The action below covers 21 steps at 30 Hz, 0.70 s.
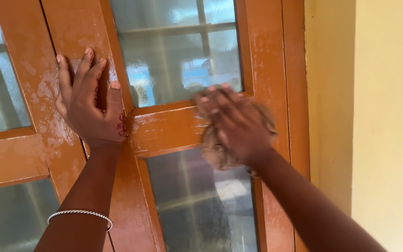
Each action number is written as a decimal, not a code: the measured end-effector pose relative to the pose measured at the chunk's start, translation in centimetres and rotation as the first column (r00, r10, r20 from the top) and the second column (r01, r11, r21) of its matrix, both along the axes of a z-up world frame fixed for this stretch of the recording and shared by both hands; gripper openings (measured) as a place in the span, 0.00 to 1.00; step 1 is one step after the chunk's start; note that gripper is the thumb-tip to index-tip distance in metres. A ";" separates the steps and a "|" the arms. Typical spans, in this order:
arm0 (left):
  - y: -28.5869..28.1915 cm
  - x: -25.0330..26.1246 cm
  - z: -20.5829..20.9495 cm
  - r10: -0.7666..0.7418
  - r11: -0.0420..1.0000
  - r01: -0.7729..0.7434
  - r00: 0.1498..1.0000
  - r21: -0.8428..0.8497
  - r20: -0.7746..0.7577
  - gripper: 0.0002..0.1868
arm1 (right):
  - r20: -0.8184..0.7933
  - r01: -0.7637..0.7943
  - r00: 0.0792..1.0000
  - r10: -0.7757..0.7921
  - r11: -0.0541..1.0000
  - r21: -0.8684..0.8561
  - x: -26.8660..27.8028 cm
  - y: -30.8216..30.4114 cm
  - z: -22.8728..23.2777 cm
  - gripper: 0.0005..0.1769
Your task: The person wipes the wooden frame of a door with a cloth. They systematically clean the vertical and horizontal sections of the frame, moving from top to bottom and side to side.
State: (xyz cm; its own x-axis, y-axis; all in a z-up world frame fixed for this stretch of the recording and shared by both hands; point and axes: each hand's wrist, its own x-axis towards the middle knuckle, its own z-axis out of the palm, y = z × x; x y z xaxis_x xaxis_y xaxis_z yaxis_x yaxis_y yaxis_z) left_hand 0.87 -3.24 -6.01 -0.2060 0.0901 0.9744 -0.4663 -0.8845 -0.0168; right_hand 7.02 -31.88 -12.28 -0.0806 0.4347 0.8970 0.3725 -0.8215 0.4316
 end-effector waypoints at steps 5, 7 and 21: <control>-0.1 0.1 0.3 0.050 0.999 -0.050 0.999 -0.003 0.009 0.21 | -0.038 -0.195 0.978 0.206 0.960 0.204 -0.6 -5.0 -0.3 0.32; -0.3 0.1 0.3 0.071 0.997 -0.071 0.997 0.001 0.015 0.21 | -0.009 -0.226 0.972 0.234 0.948 0.224 -0.4 -5.5 0.3 0.31; -0.9 -0.1 -0.1 0.185 0.982 -0.186 0.982 0.034 0.039 0.18 | 0.107 -0.183 0.983 0.150 0.860 0.475 3.7 -7.3 5.9 0.31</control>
